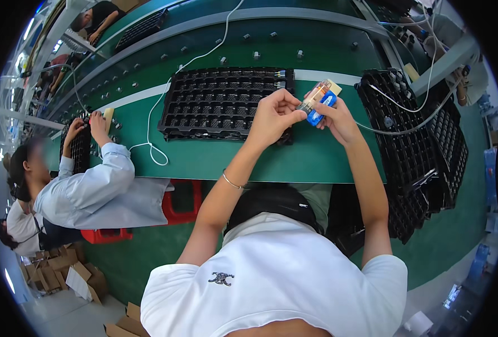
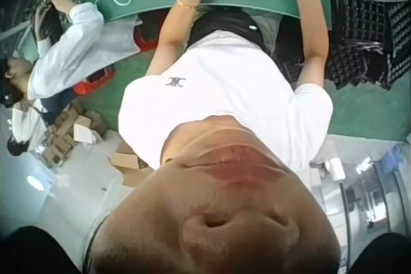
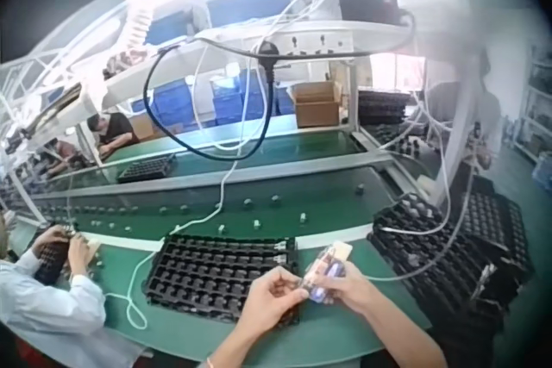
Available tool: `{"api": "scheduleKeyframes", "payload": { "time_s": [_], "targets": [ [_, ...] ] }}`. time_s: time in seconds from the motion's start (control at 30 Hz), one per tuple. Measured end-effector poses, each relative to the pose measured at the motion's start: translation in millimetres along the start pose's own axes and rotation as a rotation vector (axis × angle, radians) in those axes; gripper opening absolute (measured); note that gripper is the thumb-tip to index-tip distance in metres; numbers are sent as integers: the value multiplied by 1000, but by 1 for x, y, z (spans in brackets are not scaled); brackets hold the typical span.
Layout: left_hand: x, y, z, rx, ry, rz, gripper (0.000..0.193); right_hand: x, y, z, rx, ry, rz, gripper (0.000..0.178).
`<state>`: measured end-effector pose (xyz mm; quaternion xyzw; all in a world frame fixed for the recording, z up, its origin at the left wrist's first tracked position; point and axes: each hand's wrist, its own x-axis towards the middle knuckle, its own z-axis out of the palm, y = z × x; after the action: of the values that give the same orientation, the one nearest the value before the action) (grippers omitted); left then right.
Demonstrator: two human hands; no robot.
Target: Assembling and testing small electronic components into a plastic tray on an assembly line.
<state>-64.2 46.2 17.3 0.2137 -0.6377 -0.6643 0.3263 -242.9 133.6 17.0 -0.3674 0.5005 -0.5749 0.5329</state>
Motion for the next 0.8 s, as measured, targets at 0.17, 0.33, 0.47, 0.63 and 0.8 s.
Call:
{"api": "scheduleKeyframes", "payload": {
  "time_s": [0.17, 0.33, 0.47, 0.63, 0.8],
  "targets": [
    [1, 6, 4, 61, 79, 9, 21, -1, 5, -2, 130, 79, -26, 36],
    [3, 5, 4, 45, 32, -13, 21, -3, 9, 0, 158, 77, -9, 35],
    [8, 10, 10, -64, -24, -55, 22, -2, 12, -5, 249, 37, 62, 37],
    [14, -13, 5, 47, -54, 7, 29, -6, 11, -16, 253, -11, 77, 39],
    [37, 1, -17, 775, 190, 77, 32, 3, 9, -48, -233, 268, -164, 43]
  ]
}}
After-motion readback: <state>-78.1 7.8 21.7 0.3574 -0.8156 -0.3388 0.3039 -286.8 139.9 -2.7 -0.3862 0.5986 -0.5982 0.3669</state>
